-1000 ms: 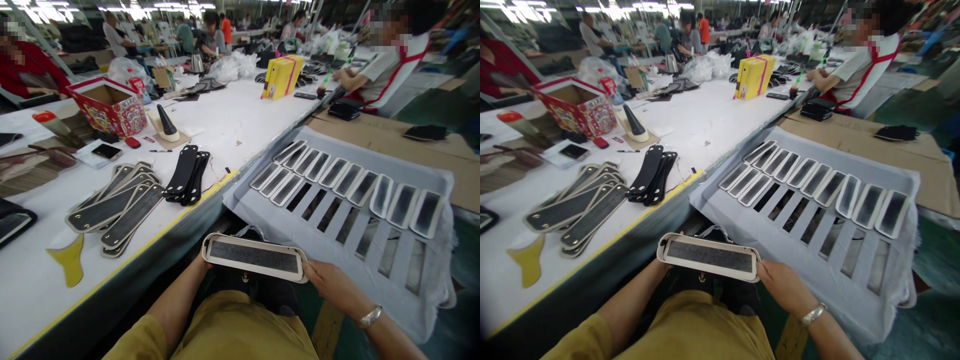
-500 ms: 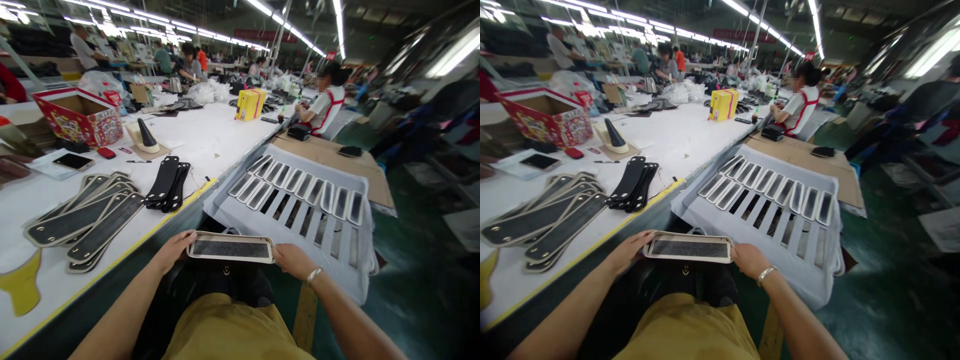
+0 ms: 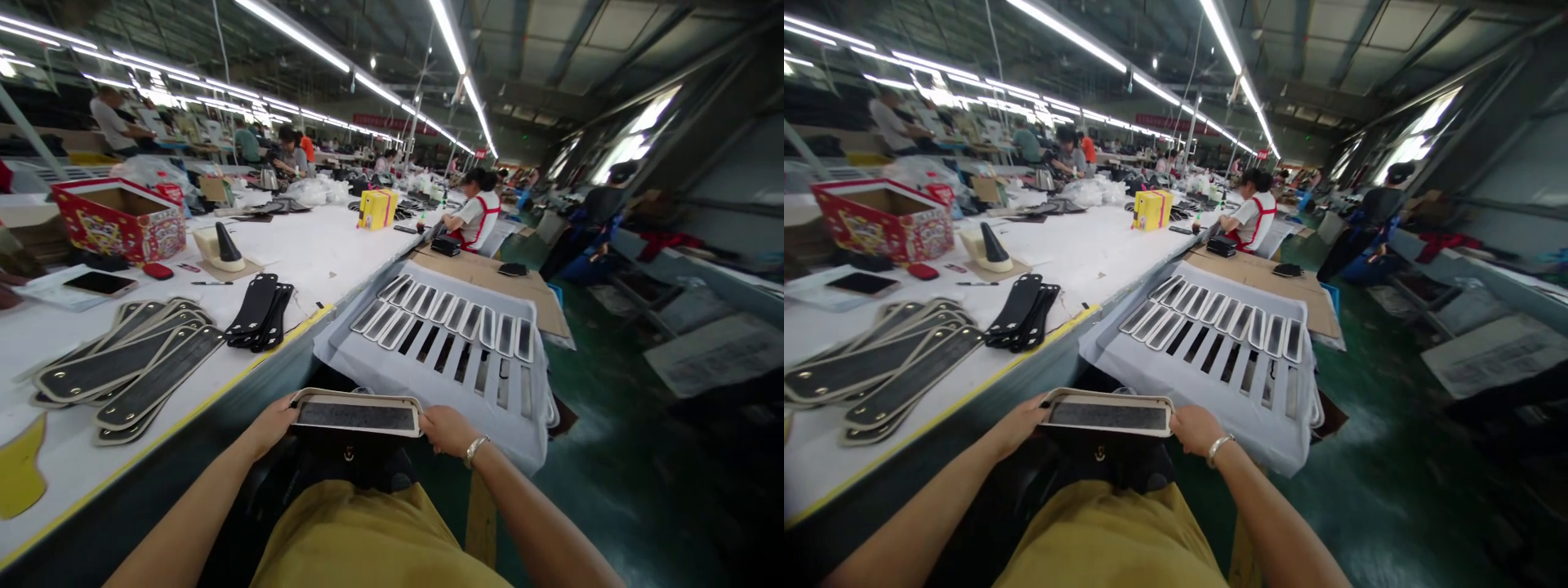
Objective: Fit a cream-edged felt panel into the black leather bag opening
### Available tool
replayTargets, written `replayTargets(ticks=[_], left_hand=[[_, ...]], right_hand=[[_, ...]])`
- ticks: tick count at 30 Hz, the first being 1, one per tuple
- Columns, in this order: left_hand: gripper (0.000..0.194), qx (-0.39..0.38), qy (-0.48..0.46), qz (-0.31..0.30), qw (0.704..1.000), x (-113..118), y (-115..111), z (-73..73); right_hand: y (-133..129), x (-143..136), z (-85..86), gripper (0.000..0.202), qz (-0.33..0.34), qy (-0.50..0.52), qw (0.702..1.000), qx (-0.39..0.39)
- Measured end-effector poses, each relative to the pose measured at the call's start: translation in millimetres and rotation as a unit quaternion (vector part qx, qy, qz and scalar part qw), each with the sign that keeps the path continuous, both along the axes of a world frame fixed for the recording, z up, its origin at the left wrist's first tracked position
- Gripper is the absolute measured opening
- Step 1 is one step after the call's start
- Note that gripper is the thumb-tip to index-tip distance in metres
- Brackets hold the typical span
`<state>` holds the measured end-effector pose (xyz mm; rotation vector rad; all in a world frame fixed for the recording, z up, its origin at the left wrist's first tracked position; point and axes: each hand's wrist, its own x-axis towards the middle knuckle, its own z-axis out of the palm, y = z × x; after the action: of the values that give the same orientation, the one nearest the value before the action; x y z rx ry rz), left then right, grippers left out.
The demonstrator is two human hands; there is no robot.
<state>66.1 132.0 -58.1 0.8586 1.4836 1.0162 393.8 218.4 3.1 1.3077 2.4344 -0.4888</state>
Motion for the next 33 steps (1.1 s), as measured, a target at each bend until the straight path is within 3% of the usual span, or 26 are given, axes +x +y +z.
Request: replayTargets(ticks=[6,11,18,27,33], left_hand=[[0.055,-0.023,-0.005,-0.002,1.0,1,-10,-10.7],[0.057,-0.082,-0.013,0.002,0.997,2,-4,-6.8],[0.04,-0.043,0.147,-0.02,0.988,2,21,5.7],[0.049,-0.13,0.092,0.005,0.987,0,24,-0.9],[0.056,-0.168,0.039,-0.021,0.985,-5,22,8.7]], right_hand=[[-9,3,-1.9,0.026,-0.025,-0.002,0.999,0.026],[-5,2,-1.1,0.035,-0.034,-0.012,0.999,0.031],[5,-2,-4.4,0.045,0.002,-0.042,0.997,0.06],[19,6,-16.1,0.039,0.027,-0.009,0.999,0.041],[27,11,-17.4,0.039,0.004,0.028,1.0,-0.007]])
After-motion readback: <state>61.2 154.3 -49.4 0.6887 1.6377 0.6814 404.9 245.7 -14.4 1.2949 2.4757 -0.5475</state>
